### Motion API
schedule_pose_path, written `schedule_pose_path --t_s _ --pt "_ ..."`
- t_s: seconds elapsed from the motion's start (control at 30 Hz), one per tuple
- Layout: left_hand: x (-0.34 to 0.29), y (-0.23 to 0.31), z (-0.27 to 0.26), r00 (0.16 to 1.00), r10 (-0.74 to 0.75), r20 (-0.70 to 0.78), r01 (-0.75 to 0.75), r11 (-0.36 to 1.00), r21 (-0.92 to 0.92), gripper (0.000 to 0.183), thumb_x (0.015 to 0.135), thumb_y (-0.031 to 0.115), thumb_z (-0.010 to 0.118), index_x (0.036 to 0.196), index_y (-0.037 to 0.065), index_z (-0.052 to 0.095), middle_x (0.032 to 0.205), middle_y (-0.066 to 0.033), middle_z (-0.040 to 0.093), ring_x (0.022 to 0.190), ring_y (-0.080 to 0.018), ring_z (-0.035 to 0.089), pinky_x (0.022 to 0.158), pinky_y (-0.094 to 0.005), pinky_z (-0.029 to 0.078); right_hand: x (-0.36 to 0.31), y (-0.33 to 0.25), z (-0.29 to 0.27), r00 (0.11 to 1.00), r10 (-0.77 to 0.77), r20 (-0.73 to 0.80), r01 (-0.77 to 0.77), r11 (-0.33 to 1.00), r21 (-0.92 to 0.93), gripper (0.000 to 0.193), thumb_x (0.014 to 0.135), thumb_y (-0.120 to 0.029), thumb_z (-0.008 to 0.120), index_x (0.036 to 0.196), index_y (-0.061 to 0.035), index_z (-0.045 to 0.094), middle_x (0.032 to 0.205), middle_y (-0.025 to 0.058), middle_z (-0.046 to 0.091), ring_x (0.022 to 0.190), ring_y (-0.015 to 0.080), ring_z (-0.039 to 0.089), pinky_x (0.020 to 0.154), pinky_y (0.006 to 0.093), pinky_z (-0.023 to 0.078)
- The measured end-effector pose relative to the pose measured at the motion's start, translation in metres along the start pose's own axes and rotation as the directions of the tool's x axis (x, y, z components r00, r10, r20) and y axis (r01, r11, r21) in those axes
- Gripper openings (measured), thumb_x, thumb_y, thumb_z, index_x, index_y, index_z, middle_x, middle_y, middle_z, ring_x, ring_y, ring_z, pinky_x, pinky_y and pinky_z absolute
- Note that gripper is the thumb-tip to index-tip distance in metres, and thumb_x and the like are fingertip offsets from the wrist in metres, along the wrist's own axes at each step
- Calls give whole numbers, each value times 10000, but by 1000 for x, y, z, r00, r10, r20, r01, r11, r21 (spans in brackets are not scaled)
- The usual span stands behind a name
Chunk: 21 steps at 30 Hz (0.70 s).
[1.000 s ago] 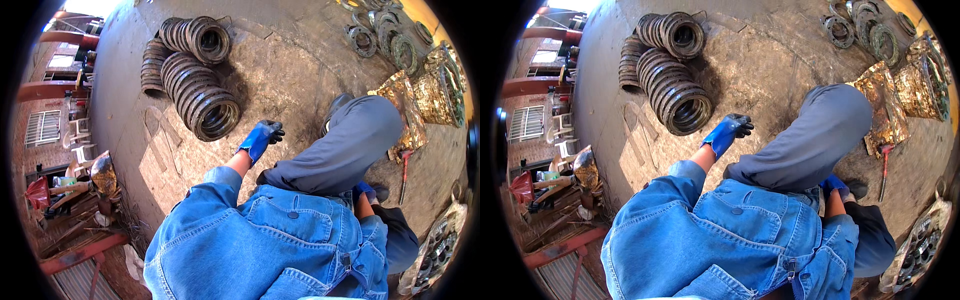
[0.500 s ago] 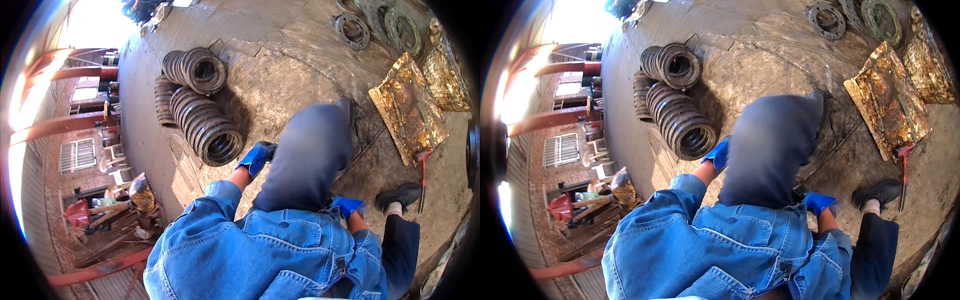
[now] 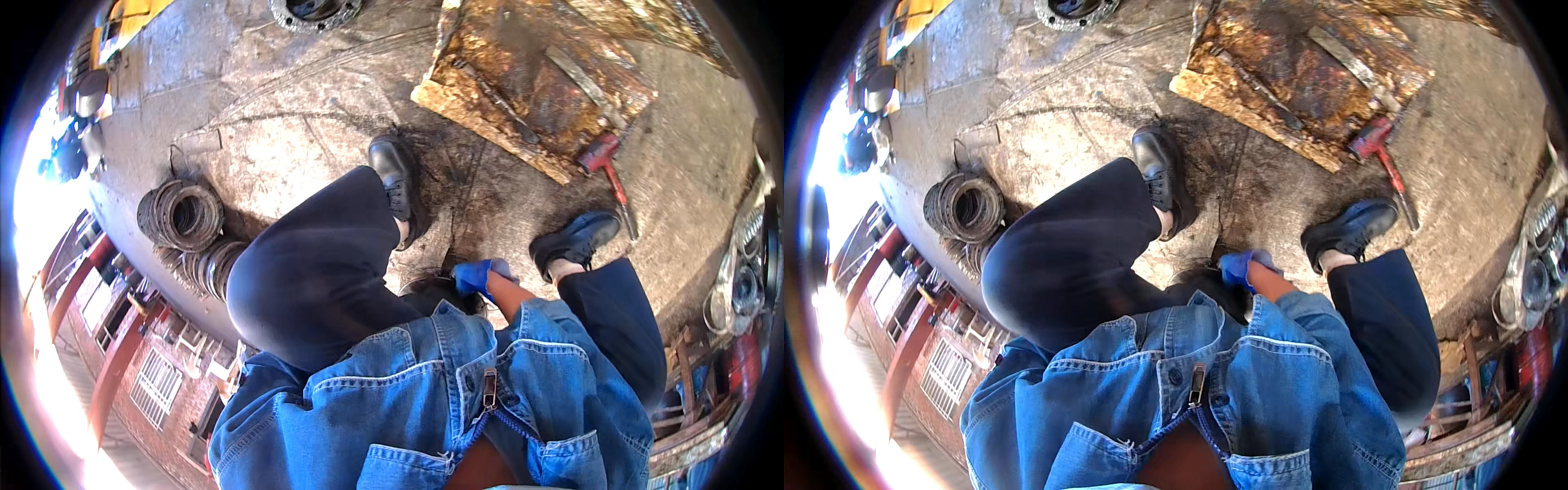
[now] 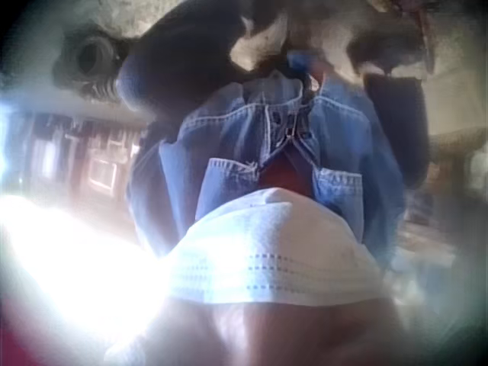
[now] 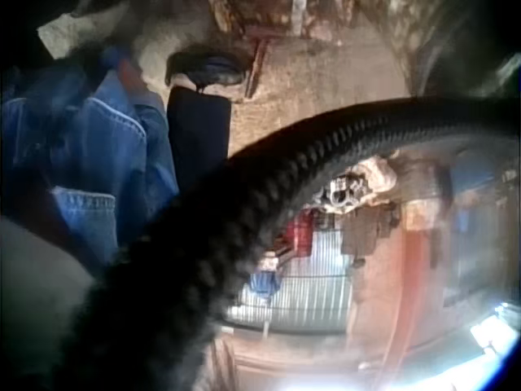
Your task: The person, wearing blue gloves, picks up clutch plates and uses a putty knife to spread thick dark grease over their surfaces before setting them aside.
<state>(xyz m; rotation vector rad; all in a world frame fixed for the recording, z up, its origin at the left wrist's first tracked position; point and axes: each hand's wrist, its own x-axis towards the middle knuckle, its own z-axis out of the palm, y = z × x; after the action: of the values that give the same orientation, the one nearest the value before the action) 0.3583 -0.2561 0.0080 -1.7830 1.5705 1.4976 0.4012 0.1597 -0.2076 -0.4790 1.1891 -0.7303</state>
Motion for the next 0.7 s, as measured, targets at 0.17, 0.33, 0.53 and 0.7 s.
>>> schedule_pose_path --t_s 0.17,0.33,0.53,0.7 --pt "-22 -12 -15 1000 -6 -20 5 1000 -21 333 875 250 628 1014 -53 640 836 -170 670 647 -219 629 604 -322 506 -31 -34 -60 983 186 -4 -182 952 -246 257 742 -226 636 918 -46 690 841 172 684 754 260 654 642 401 501" --pt "-85 12 17 996 46 -80 -46 999 10 339 865 244 634 999 -67 646 817 -185 669 635 -231 632 591 -331 514 -66 -40 -110 965 236 -112 -261 886 -383 255 779 -234 596 923 -44 690 873 189 679 786 287 652 666 407 501" --pt "-41 -124 4 999 -33 -35 36 996 78 314 844 215 666 953 -77 639 797 -200 660 615 -248 627 530 -349 510 -100 -58 -164 924 210 -319 -352 792 -499 267 824 -243 548 929 -42 690 911 209 672 823 319 651 695 415 501" --pt "-31 -106 2 988 115 106 -117 993 15 310 882 247 596 1000 -33 659 847 -194 670 720 -260 643 612 -364 508 -151 -126 -209 828 -11 -560 -348 774 -529 286 861 -250 508 933 -41 690 943 226 666 854 346 650 719 422 501"
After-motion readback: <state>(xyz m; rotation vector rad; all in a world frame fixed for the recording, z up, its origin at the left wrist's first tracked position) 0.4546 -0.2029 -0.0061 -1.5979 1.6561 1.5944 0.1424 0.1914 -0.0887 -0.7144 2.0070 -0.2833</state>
